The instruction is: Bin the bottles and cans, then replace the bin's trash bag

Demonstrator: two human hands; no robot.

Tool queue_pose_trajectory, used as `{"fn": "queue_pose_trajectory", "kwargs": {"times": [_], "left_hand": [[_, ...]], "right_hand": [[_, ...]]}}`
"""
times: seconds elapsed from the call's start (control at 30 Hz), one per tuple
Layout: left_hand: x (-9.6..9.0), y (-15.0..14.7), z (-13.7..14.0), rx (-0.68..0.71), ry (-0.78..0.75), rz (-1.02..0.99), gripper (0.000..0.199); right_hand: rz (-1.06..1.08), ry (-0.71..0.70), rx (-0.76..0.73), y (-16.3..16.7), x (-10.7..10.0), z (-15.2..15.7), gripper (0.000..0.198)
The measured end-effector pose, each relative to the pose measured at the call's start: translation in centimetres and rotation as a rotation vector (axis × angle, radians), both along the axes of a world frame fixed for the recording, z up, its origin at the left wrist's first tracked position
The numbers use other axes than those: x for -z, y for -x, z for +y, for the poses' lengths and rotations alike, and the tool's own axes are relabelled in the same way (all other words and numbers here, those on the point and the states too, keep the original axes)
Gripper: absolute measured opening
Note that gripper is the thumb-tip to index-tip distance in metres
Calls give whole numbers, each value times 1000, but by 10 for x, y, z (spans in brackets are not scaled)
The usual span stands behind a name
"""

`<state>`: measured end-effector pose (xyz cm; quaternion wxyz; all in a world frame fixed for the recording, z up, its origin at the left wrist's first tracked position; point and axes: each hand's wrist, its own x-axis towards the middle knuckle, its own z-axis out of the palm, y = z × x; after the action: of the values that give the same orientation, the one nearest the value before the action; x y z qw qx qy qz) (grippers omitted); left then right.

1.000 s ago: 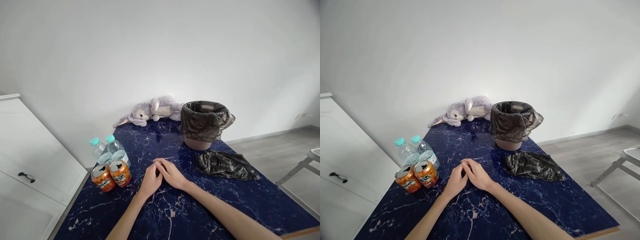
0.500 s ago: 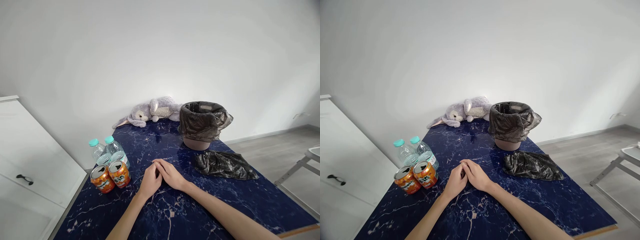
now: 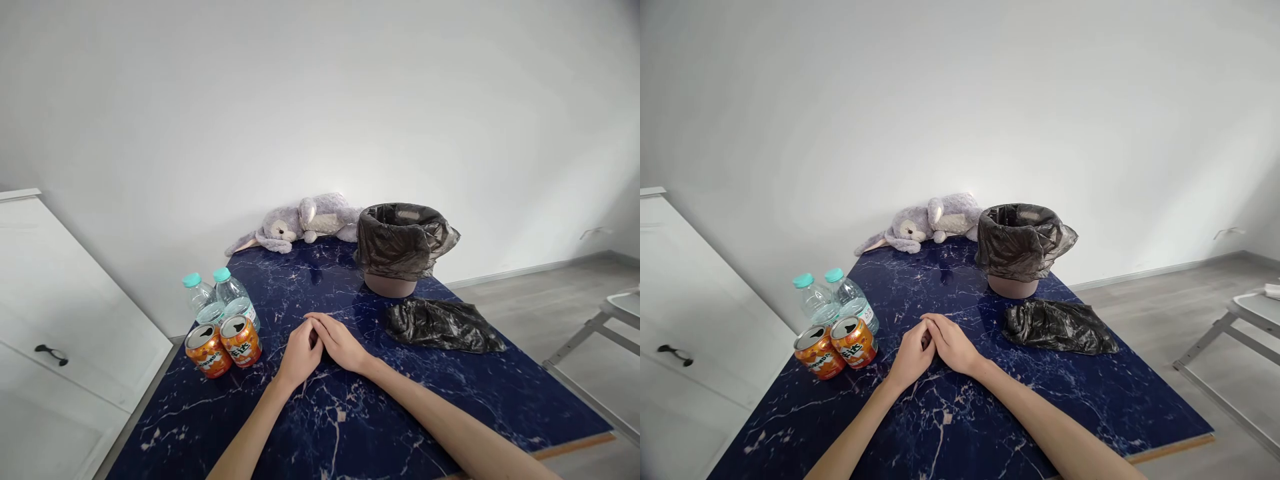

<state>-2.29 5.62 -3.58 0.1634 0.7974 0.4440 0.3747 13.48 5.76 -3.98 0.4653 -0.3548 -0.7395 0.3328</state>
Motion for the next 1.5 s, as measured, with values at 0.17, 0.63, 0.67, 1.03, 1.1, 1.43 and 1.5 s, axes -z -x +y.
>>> {"fn": "queue_pose_trajectory", "kwargs": {"times": [0.17,0.63,0.67,1.03,1.1,1.43,1.5], "left_hand": [[0,0,0,-2,11,4,16],[3,1,1,-17,14,6,14],[3,1,1,-18,14,7,14],[5,1,1,-14,0,27,11],[4,1,1,-15,-4,31,11],[7,3,-1,-9,-43,81,10],[8,4,-1,-5,-57,97,9]], "right_hand": [[1,-13,0,0,2,0,51],[-6,-63,-11,0,8,3,49],[-8,-66,-11,0,9,3,49],[-41,-82,-3,0,13,3,48],[-48,-82,-4,-1,13,3,49],[-62,-95,0,0,11,2,48],[-72,-103,0,0,12,2,48]]}}
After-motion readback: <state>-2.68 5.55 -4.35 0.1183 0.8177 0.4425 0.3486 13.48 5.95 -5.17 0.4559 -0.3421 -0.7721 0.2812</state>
